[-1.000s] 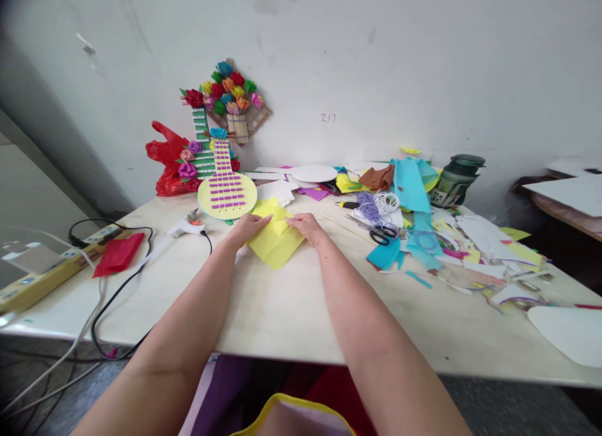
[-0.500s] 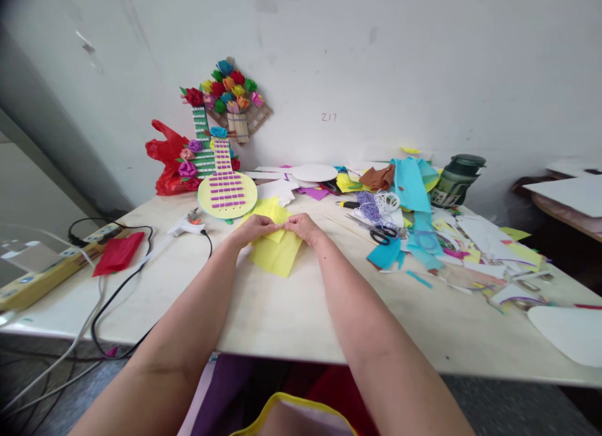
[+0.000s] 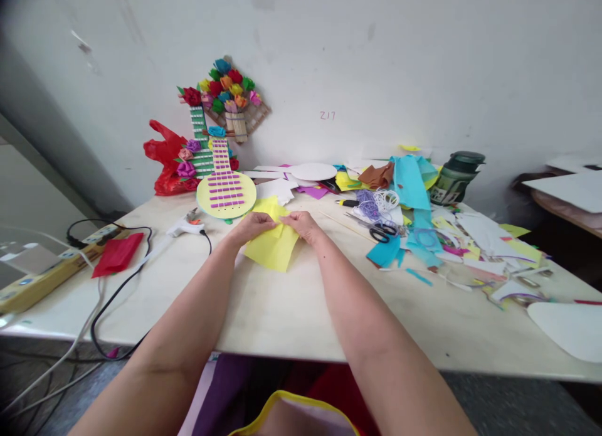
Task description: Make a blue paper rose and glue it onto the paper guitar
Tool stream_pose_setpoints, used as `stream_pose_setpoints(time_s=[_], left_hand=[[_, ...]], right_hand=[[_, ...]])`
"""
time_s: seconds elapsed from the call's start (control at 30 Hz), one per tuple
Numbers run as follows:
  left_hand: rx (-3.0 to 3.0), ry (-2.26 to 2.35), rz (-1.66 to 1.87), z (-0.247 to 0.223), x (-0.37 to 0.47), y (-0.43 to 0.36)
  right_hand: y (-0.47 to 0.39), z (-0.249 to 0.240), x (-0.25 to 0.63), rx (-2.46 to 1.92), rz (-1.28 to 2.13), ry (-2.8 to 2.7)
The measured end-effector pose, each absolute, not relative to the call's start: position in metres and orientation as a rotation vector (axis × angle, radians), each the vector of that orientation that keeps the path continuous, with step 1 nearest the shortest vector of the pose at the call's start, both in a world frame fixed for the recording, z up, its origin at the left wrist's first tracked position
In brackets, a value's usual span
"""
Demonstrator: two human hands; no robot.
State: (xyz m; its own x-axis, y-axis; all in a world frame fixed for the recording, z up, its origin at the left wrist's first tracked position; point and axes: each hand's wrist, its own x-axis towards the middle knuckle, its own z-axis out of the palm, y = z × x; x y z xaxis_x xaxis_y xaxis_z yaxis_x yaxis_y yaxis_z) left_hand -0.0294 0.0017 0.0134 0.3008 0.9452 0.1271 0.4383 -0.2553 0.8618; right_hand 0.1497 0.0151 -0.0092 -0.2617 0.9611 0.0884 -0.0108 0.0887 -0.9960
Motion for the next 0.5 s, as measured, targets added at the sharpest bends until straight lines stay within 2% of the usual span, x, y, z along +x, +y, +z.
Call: stream_pose_setpoints(time_s=[0.1, 0.27, 0.5], left_hand=[[1.682, 1.251, 1.017, 0.011, -0.028, 0.004], [1.468, 1.251, 1.292, 0.008, -0.024, 0.008], [1.446, 1.205, 1.386, 0.008, -0.015, 0.007]], right_hand=[[0.016, -0.006, 0.153, -0.955, 1.351, -1.307], [0.02, -0.001, 0.158, -0.918, 1.585, -1.158], [0.013, 0.003, 0.15, -0.829, 1.712, -1.065]])
